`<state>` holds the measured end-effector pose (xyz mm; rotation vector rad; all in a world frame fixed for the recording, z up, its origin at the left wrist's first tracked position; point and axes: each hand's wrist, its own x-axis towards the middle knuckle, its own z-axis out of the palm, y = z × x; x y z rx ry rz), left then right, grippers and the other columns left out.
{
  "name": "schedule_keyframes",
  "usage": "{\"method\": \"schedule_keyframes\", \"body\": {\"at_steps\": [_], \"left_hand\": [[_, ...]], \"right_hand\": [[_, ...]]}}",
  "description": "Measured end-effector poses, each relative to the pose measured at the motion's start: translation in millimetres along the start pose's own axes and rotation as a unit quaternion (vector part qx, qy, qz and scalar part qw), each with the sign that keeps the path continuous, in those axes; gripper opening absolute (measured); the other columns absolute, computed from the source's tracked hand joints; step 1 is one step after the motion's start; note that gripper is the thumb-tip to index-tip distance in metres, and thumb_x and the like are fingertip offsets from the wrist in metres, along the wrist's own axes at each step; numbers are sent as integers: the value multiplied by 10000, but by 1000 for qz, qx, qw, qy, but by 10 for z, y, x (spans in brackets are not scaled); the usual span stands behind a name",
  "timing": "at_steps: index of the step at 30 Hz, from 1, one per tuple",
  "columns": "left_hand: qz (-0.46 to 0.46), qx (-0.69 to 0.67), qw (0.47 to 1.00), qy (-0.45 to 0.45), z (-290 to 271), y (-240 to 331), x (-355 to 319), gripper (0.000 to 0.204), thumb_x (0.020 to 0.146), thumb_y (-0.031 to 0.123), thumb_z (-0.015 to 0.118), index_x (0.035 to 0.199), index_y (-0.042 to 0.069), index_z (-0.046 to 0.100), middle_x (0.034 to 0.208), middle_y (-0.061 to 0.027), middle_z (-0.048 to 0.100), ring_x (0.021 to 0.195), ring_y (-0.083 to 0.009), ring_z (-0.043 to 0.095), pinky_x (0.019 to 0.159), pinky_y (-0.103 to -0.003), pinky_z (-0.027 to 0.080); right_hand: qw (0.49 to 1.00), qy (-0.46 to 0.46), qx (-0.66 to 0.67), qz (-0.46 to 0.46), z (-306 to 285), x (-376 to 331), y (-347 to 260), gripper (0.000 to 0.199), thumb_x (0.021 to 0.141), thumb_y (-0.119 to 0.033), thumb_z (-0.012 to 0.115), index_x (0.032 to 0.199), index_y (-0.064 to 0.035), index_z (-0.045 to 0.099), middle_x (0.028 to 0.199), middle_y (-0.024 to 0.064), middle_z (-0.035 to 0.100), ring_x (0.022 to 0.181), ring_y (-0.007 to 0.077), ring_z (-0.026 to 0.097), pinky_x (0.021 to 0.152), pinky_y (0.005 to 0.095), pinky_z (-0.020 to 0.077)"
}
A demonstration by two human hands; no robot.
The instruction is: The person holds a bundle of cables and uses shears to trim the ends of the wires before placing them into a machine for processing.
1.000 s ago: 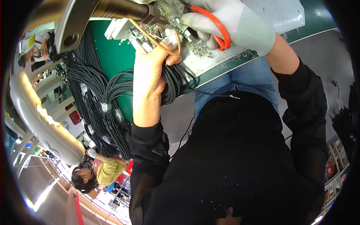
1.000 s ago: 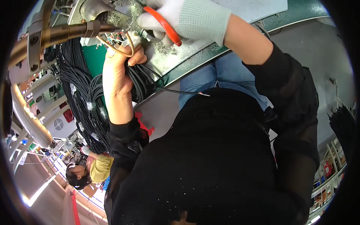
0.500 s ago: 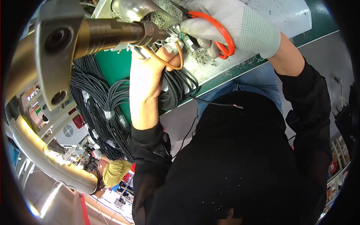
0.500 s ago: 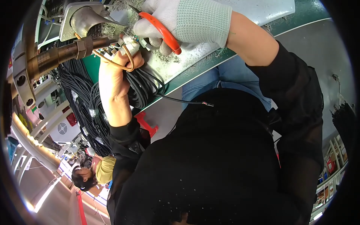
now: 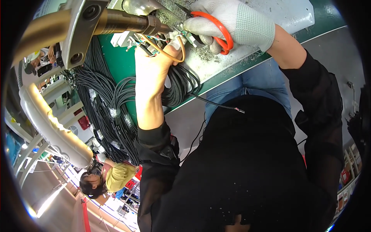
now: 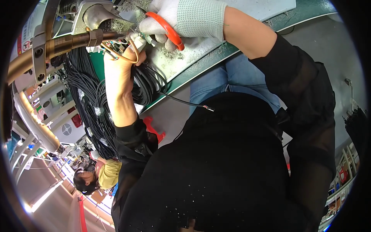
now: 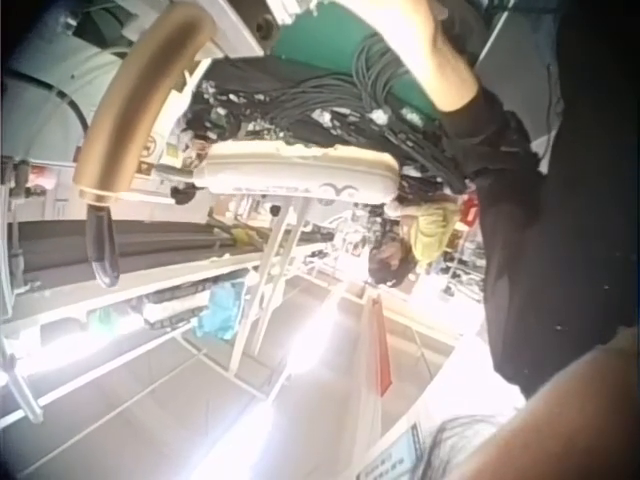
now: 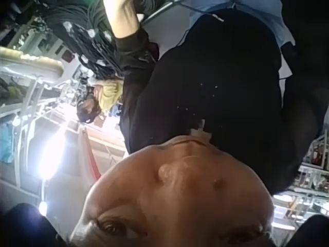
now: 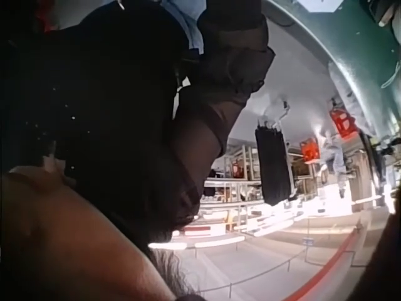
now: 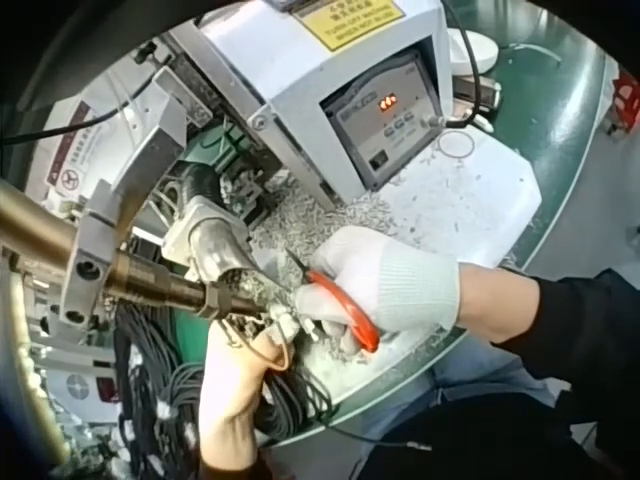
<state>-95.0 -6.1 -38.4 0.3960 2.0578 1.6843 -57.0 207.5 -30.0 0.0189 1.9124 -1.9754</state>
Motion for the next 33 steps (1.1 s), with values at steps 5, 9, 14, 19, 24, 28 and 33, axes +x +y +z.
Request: {"method": "schedule_keyframes", "body": {"at_steps": [5,9,14,19,24,28,33], "left_hand": [[-47,-101,993,-44,19,54,18,130,858,58,661,800,34,547,645,-5,504,541,-91,436,521,-230,339],[-45,-138,987,-63,0,-41,6,116,864,40,640,811,33,538,638,0,487,531,-88,421,511,-231,328],[-78,-173,979,72,173,-39,-431,99,866,36,626,834,28,533,654,16,479,529,-76,409,488,-232,315],[-46,-151,982,104,288,78,-738,82,861,27,635,853,24,554,688,26,506,545,-58,429,484,-219,327],[-6,-146,979,139,315,138,-907,99,831,-29,655,894,0,584,755,22,563,602,-42,489,528,-204,389],[26,-138,979,148,305,113,-971,127,813,-56,660,917,-15,599,792,14,595,642,-40,521,560,-199,420],[45,-141,978,144,325,138,-1016,135,810,-62,657,929,-25,605,826,-1,616,694,-50,550,607,-201,444]], "right_hand": [[999,8,-12,45,12,-13,-111,352,872,-239,596,630,16,612,518,89,582,455,167,604,434,292,446],[963,113,-177,-166,24,-40,112,303,870,-225,611,682,12,608,543,104,551,484,235,581,465,338,444],[865,272,-320,-274,323,-492,308,162,833,-187,636,906,-45,606,620,101,521,478,191,537,462,280,395],[873,207,-394,-201,654,-909,190,193,769,-142,686,922,-51,613,654,90,530,535,244,557,482,316,410],[835,193,-476,-199,895,-926,249,259,733,-143,722,954,-55,621,636,60,535,521,238,554,473,317,416],[807,212,-512,-206,1003,-938,268,287,723,-151,728,972,-57,621,630,49,537,515,234,550,469,312,419],[799,227,-513,-216,1066,-1000,245,289,716,-145,725,970,-57,620,636,49,541,517,233,550,470,313,422]]}}
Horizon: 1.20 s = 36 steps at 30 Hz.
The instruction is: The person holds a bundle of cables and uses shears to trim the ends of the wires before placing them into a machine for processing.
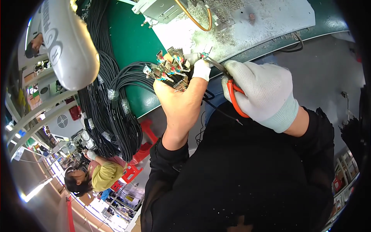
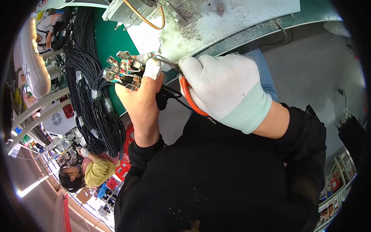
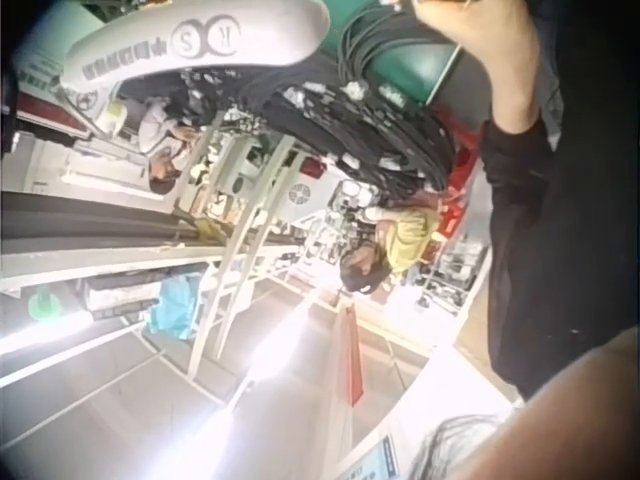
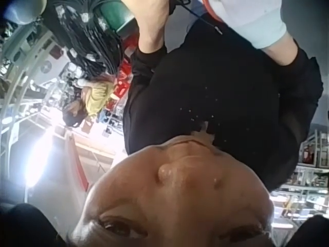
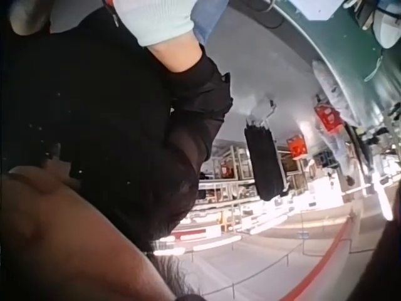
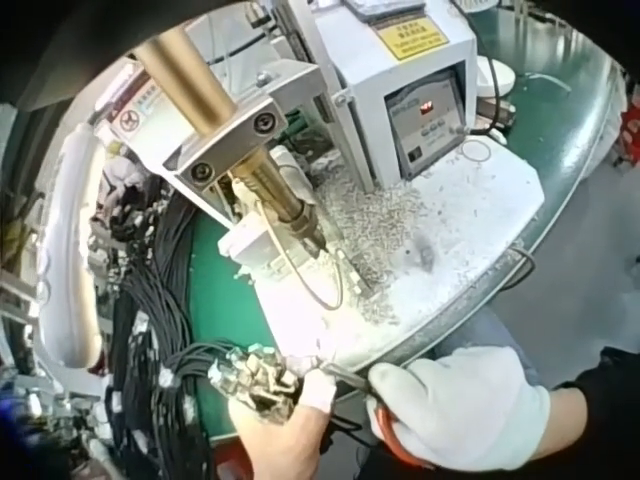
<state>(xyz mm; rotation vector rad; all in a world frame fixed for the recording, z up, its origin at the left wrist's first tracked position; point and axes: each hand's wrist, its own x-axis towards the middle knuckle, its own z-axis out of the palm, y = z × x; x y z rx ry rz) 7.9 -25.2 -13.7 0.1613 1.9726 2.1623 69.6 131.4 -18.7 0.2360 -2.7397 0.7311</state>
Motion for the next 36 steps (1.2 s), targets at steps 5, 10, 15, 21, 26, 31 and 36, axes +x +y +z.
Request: {"method": "schedule_keyframes", "body": {"at_steps": [5,10,15,21,26,31,36], "left_hand": [[-3,-4,1000,-2,-32,-7,-41,148,812,-63,654,947,-34,601,872,-21,632,762,-65,576,672,-216,468],[10,22,1000,3,36,-7,-38,161,813,-65,653,960,-36,596,879,-26,634,775,-70,578,696,-223,475],[19,22,1000,-1,50,-23,-28,170,812,-65,656,967,-31,596,871,-24,632,772,-69,577,700,-218,473],[-4,42,999,24,40,-45,-13,177,807,-49,672,967,-32,599,878,-32,635,778,-72,580,703,-220,476],[7,45,999,7,16,-67,6,184,803,-38,684,966,-35,599,887,-37,635,777,-73,581,700,-222,479],[7,30,999,16,44,-77,3,180,805,-48,679,965,-37,596,897,-39,636,777,-74,583,700,-225,483],[11,55,998,12,84,-51,15,182,813,-58,667,976,-37,589,892,-39,635,778,-72,583,704,-225,483]], "right_hand": [[1000,11,-6,-1,-40,-19,-21,292,714,-141,722,973,-56,618,642,52,544,516,233,550,471,316,421],[1000,10,-19,0,-35,-12,-26,295,718,-139,722,981,-57,615,643,54,545,519,235,552,477,320,424],[999,40,-21,-16,47,-25,33,186,794,-220,658,885,-83,570,608,41,503,475,223,541,432,330,419],[1000,16,-13,11,10,-13,39,313,710,-138,735,989,-64,614,636,50,528,532,231,555,479,320,424],[999,35,-9,7,5,-1,62,307,705,-138,740,977,-63,617,633,47,522,532,227,554,478,317,423],[999,30,-7,12,3,7,64,295,704,-136,741,965,-68,622,626,52,519,527,227,551,474,320,422],[999,10,19,29,18,11,59,267,714,-131,735,947,-63,623,612,66,525,515,239,548,472,322,419]]}}
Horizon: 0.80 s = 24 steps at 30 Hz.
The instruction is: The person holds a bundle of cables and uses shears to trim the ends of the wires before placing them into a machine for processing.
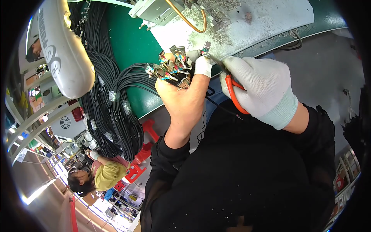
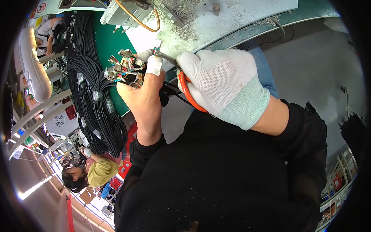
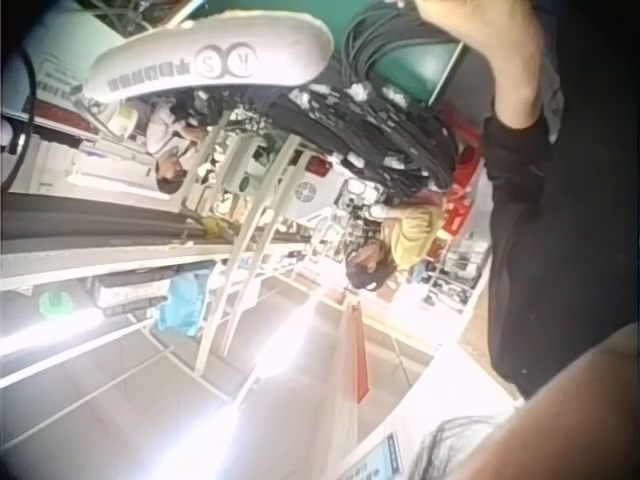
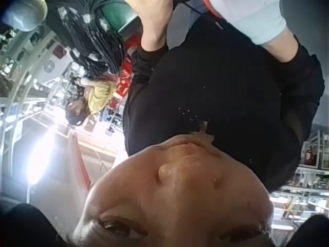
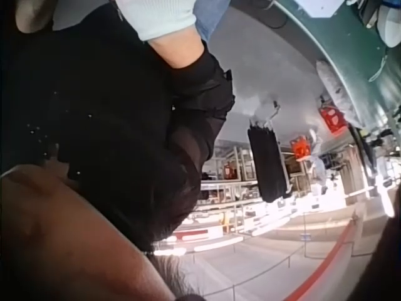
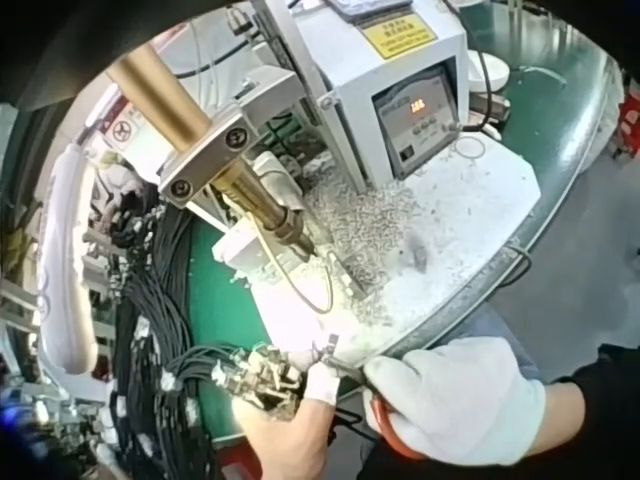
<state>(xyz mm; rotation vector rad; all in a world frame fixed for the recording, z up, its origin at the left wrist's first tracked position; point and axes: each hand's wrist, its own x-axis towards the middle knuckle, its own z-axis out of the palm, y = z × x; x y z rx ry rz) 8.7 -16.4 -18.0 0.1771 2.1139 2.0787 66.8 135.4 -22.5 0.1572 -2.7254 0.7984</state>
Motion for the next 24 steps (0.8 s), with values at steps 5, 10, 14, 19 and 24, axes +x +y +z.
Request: {"method": "schedule_keyframes", "body": {"at_steps": [5,10,14,19,24], "left_hand": [[5,37,999,-11,-5,-9,3,184,815,-60,663,980,-34,584,889,-34,631,782,-70,583,701,-222,479],[2,13,1000,-14,-4,-28,-3,158,816,-44,671,953,-27,594,879,-37,631,763,-68,571,681,-222,471],[57,108,992,-38,-10,-99,38,130,823,-18,679,927,-27,601,844,-29,618,739,-66,553,667,-224,461],[-44,26,996,-79,-27,-129,184,104,841,19,665,918,-21,606,777,-9,572,652,-67,498,619,-233,440],[-158,-157,967,-123,-137,-172,391,81,872,66,614,890,-10,594,700,0,526,567,-80,437,564,-250,403]], "right_hand": [[993,-24,109,29,32,3,21,199,740,-132,714,890,-51,610,603,84,540,505,253,546,475,328,420],[965,-104,233,69,10,35,84,150,772,-134,682,831,-41,580,609,101,547,507,264,542,479,332,410],[996,-50,52,45,177,-25,47,140,794,-145,658,796,-34,572,607,112,548,510,266,535,485,320,404],[999,-12,7,40,220,-4,140,159,811,-167,638,757,-30,576,591,108,550,529,254,545,505,293,420],[959,-117,238,101,-69,180,258,190,831,-186,627,737,-33,566,577,72,560,496,198,565,489,278,439]]}}
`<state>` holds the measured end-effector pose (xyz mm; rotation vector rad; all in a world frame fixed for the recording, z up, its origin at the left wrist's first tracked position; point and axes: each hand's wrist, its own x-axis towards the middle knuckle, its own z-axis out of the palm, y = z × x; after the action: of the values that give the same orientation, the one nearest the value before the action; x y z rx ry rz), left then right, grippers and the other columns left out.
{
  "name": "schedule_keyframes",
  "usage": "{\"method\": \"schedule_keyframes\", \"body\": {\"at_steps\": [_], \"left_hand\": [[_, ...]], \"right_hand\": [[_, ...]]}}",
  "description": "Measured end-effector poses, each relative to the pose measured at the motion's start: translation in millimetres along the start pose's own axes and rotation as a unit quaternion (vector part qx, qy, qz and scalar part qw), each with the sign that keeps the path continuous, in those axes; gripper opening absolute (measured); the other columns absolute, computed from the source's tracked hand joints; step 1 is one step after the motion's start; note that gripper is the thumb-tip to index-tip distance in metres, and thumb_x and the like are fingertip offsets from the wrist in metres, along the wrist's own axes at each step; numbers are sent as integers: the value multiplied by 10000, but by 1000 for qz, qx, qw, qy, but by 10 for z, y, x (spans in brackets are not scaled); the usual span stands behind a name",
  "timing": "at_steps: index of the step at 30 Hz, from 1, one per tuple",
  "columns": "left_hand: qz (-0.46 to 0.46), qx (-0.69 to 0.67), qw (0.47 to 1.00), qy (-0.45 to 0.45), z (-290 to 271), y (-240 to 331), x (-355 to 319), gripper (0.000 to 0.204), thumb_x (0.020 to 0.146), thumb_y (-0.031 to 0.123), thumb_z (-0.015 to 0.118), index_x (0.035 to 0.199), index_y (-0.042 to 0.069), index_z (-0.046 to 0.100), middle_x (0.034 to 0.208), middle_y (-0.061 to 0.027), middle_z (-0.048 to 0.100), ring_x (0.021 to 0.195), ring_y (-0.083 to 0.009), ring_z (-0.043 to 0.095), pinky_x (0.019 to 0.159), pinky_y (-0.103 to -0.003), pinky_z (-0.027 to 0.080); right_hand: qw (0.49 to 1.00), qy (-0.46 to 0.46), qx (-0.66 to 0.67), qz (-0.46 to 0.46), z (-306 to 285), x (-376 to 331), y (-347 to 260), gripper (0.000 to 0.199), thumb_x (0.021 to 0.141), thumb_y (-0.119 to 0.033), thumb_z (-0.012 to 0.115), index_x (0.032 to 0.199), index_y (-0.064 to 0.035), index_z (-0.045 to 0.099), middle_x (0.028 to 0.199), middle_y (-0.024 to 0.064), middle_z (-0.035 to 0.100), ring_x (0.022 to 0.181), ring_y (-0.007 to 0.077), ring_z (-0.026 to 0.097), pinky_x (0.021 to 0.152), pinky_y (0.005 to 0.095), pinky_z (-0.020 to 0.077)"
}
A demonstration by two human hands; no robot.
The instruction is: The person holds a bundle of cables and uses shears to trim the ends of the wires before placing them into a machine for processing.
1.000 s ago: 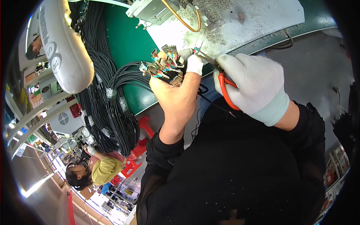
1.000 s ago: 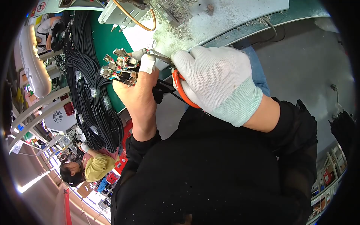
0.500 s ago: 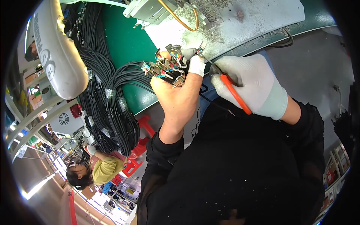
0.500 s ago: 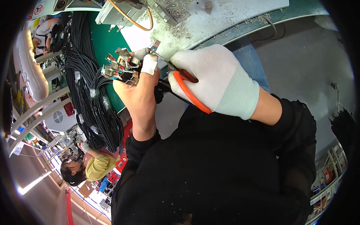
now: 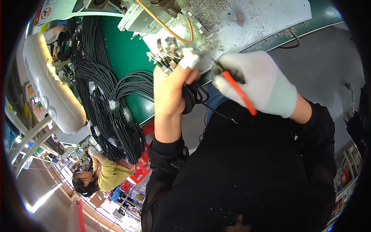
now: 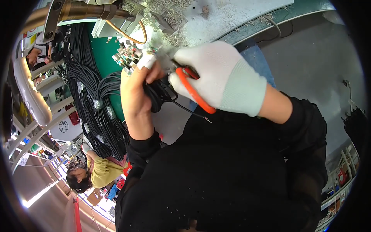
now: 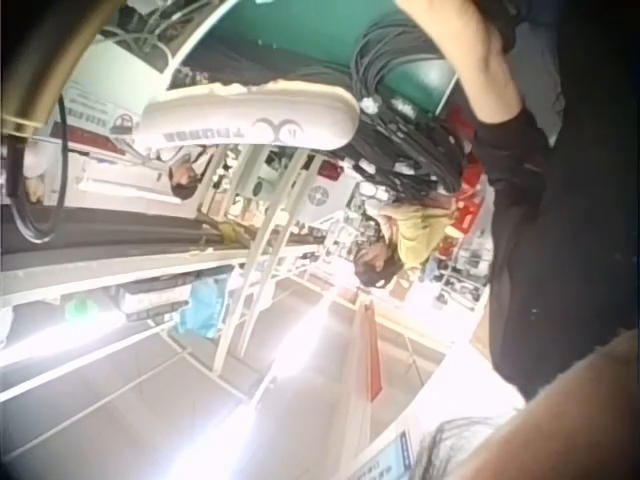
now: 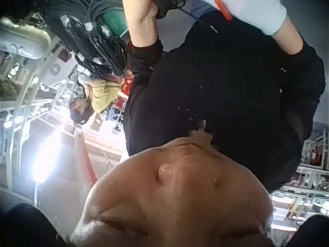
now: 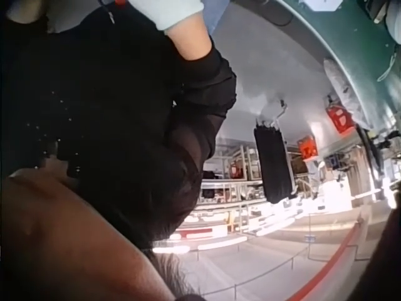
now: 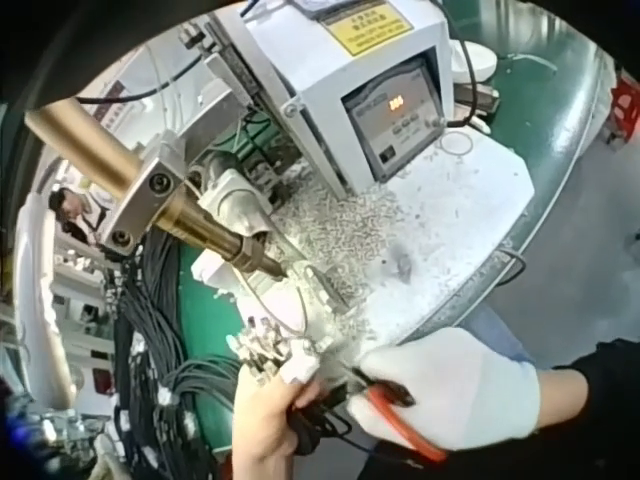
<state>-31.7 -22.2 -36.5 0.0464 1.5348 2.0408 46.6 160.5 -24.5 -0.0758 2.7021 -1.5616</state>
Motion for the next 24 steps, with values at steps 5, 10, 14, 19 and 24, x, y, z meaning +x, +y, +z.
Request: {"method": "schedule_keyframes", "body": {"at_steps": [5,10,14,19,24], "left_hand": [[3,-46,999,0,-34,134,291,109,893,99,579,873,-8,577,674,-7,513,537,-88,420,549,-264,388],[-4,16,998,-57,-138,99,606,107,886,93,588,892,-14,578,685,-11,513,531,-89,412,546,-260,388],[-2,4,998,-68,-177,114,587,99,867,73,615,902,-17,593,696,-20,541,551,-97,463,556,-247,416],[-15,99,995,4,-72,204,610,123,842,72,667,912,-14,613,722,-32,591,600,-104,528,570,-234,442],[40,238,970,14,8,274,583,153,834,94,691,925,-11,625,748,-34,613,612,-103,540,575,-227,444]], "right_hand": [[984,-49,155,77,-366,228,44,228,869,-224,591,780,-16,568,574,57,579,472,166,582,446,281,457],[922,226,5,-316,-222,906,617,204,830,-202,626,753,-22,569,600,101,521,521,251,539,492,347,435],[874,153,-117,-445,-348,949,616,188,752,-209,668,797,-48,582,644,143,495,572,325,536,522,402,430],[868,88,-138,-468,-345,991,623,225,673,-214,670,833,-86,580,629,129,457,561,315,526,507,390,411],[747,198,-323,-547,-296,1099,760,212,682,-200,670,837,-84,585,610,128,457,558,315,524,502,387,406]]}}
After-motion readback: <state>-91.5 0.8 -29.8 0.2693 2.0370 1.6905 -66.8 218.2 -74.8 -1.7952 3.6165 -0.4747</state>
